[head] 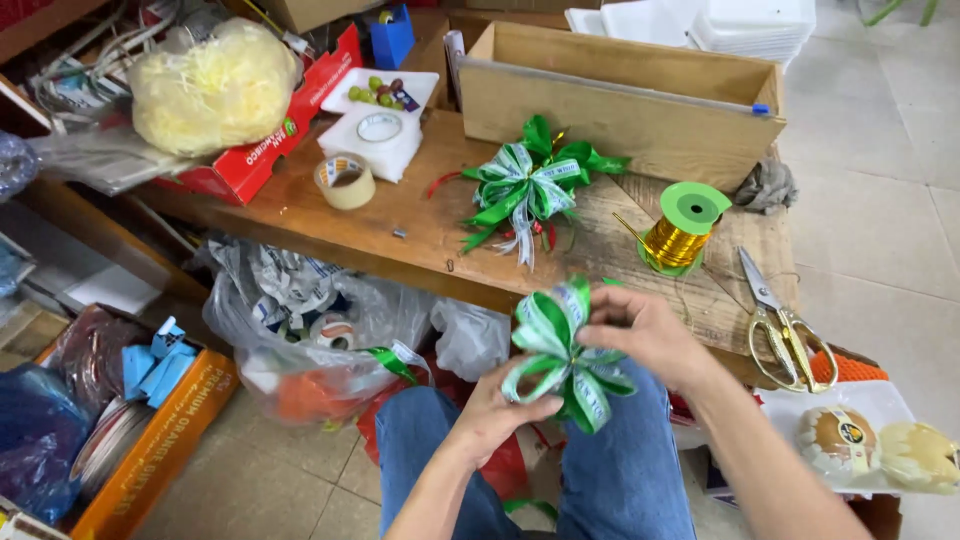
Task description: The person forms a decorative bow from a green and white ribbon, folds and loops the ribbon, secures it with a thin gold wire, and trims the ends with scissors. The finished bow is placed on the table.
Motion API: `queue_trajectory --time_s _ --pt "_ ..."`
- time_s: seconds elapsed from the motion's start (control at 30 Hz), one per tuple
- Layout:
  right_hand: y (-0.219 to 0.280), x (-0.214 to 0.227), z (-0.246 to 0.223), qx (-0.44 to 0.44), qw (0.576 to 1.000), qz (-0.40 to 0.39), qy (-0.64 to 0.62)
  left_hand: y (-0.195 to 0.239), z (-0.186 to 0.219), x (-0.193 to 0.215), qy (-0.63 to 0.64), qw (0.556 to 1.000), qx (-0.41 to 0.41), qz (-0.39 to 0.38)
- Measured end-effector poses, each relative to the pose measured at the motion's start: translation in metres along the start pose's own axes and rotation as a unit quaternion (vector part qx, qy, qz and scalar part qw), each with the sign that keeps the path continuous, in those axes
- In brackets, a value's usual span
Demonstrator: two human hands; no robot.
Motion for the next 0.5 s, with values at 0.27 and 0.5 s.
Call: queue_trajectory --time_s 0.27,0.5 --pt "-0.086 0.046 -0.086 0.138 0.988 0.051 0.047 -0.028 -0.163 0.133 -0.070 0.995 0.047 0.046" --pt "-0.153 0.034 -0.188 0.173 0.981 0.084 0.004 0.011 -0.188 0.148 -0.203 0.926 0.307 0.082"
Point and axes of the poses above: each hand's wrist, its own y-axis away from the middle knuckle, its own x-axis out of the back of the hand, z = x × y, the point moved 10 cm from there along -y, towards the middle knuckle, and after that the axes turned 2 degrees about y, right-handed, at the moved point
